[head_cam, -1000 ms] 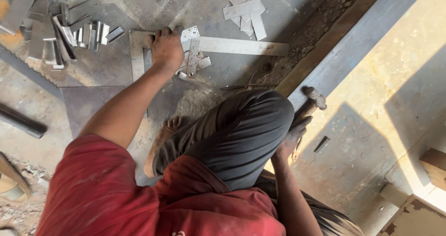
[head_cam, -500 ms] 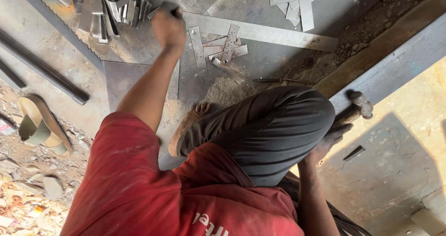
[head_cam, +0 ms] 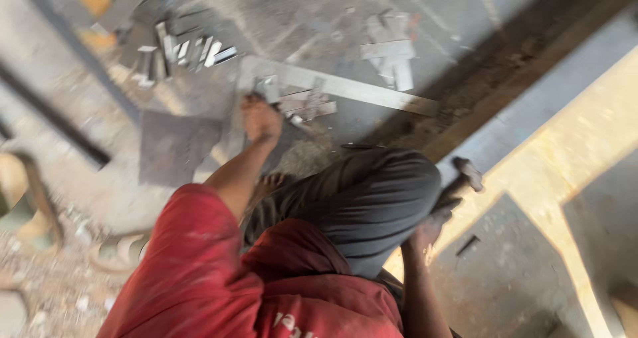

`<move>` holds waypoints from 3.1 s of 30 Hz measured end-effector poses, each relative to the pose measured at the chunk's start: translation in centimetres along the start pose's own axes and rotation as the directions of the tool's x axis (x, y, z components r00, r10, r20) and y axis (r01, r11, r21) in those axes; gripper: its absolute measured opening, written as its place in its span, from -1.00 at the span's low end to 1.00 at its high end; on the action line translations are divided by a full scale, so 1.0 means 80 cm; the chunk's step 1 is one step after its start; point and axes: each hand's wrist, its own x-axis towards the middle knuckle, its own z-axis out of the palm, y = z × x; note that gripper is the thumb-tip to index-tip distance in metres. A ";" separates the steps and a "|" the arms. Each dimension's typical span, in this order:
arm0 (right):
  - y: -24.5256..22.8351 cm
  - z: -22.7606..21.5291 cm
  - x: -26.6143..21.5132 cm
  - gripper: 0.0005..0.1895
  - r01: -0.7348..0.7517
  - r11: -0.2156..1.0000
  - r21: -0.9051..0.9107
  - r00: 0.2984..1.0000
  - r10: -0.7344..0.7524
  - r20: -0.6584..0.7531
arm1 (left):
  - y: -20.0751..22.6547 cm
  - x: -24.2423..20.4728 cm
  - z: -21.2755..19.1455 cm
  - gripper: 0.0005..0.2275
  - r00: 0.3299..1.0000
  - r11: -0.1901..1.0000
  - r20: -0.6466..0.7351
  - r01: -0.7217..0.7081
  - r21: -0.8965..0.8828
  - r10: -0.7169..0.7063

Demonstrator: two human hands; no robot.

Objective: The person sits on the floor and repeatedly hammers small metal brackets onto a long steel beam. They pick up each bracket, position it on the beam, and strike it with a hammer to secure it in place.

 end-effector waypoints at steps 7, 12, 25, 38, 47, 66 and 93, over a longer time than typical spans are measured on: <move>0.048 0.038 0.003 -0.24 0.068 0.973 -0.220 0.979 -0.107 -0.171 | -0.026 0.018 0.044 -0.27 0.989 0.983 0.121 -0.108 0.151 0.090; -0.006 0.023 -0.029 -0.19 -0.055 0.937 -0.345 0.994 0.020 -0.103 | 0.013 0.026 -0.008 -0.18 0.941 0.960 0.203 0.248 0.130 -0.271; -0.081 -0.072 -0.052 -0.14 -0.350 0.937 0.019 0.932 0.346 0.107 | 0.060 -0.015 -0.054 -0.64 0.978 0.981 0.076 0.192 0.034 -0.194; -0.021 -0.040 -0.056 -0.19 -0.189 0.958 0.214 0.982 0.189 0.022 | 0.259 -0.005 -0.297 -0.80 0.894 0.545 -0.071 -0.331 -0.770 0.443; 0.030 -0.074 -0.022 -0.48 -0.139 0.981 0.133 0.990 0.137 0.021 | 0.409 -0.184 -0.402 -0.87 0.694 0.554 0.174 -0.370 -0.746 0.699; 0.022 -0.111 -0.067 -0.76 -0.404 0.503 0.764 0.913 0.164 0.374 | 0.418 -0.269 -0.060 -0.74 0.680 0.829 0.486 -0.373 -0.416 0.549; 0.008 -0.139 -0.106 -0.46 0.311 0.795 0.521 0.921 -0.117 -0.370 | 0.414 -0.250 0.023 -0.20 0.521 0.884 0.760 -0.444 -0.146 0.388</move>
